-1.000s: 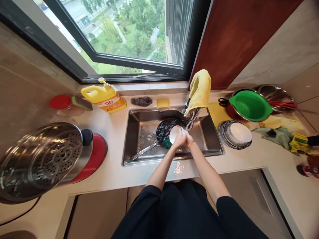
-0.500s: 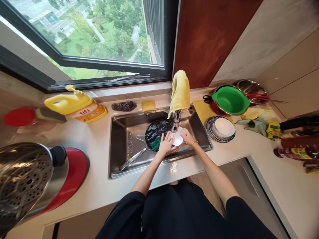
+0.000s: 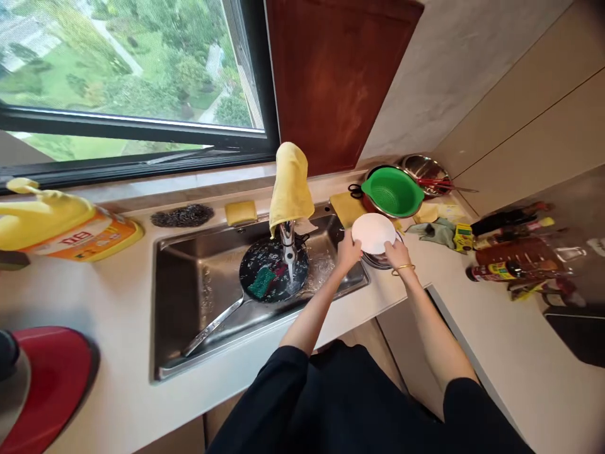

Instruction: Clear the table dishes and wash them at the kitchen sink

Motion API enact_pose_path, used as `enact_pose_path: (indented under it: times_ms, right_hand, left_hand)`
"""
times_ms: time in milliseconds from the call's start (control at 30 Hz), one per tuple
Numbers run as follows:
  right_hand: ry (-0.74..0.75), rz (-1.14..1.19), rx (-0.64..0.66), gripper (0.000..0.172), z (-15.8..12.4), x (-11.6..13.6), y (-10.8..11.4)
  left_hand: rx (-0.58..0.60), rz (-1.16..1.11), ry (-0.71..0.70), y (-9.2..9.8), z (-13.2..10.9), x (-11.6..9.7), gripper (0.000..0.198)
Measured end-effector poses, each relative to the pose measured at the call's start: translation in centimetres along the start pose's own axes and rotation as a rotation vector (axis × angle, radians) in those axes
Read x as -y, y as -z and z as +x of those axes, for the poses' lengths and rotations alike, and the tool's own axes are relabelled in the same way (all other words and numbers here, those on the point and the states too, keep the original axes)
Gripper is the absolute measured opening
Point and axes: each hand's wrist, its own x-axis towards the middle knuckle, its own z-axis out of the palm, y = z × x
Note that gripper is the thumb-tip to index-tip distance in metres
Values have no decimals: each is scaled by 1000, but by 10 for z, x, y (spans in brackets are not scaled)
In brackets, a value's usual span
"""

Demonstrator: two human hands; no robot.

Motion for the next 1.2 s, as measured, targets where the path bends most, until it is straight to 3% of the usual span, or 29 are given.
enact_pose_path:
  times_ms: [133,267,400,500,567,633,667,767,867,933,1033,1200]
  right_hand:
    - [-141,64,-61,51,16,-25,25]
    - [-159,79,-87,54,28,-45,22]
    - [-137,-97,-53,43,27,-54,26]
    - [-64,-347,-232,55,13,-50,25]
    - [35,-379,-339,58,2,-40,10]
    - [206,-316,-249,50,-9,-27,-25]
    - [303,-287,-117,45,-13,-20,-51]
    - [535,-313,400,34,-26,2,-152]
    - [756,-505,706,44,-35,17,-260]
    - [865,-671,769,56,-40,21,-320]
    - [946,-876,754,58,-43,24,-383]
    - [993,-925,741,46,-35,27,-434]
  left_hand:
    - [62,330,-90,-30,26,-36,39]
    - [106,480,-84,-50,41,-43,43]
    - [95,481,-48,-62,43,-34,46]
    - [87,314,-130,-57,36,-13,49]
    - [67,155,-123,-39,26,13,48]
    - [-1,67,3,-6,9,50,44]
    - [-31,62,99,15,-2,71,40]
    - [-161,128,412,86,-43,137,34]
    - [-305,262,544,150,-84,189,31]
    - [-354,301,560,182,-105,214,31]
    - [-369,344,528,210,-125,239,32]
    - [-302,336,435,225,-131,256,34]
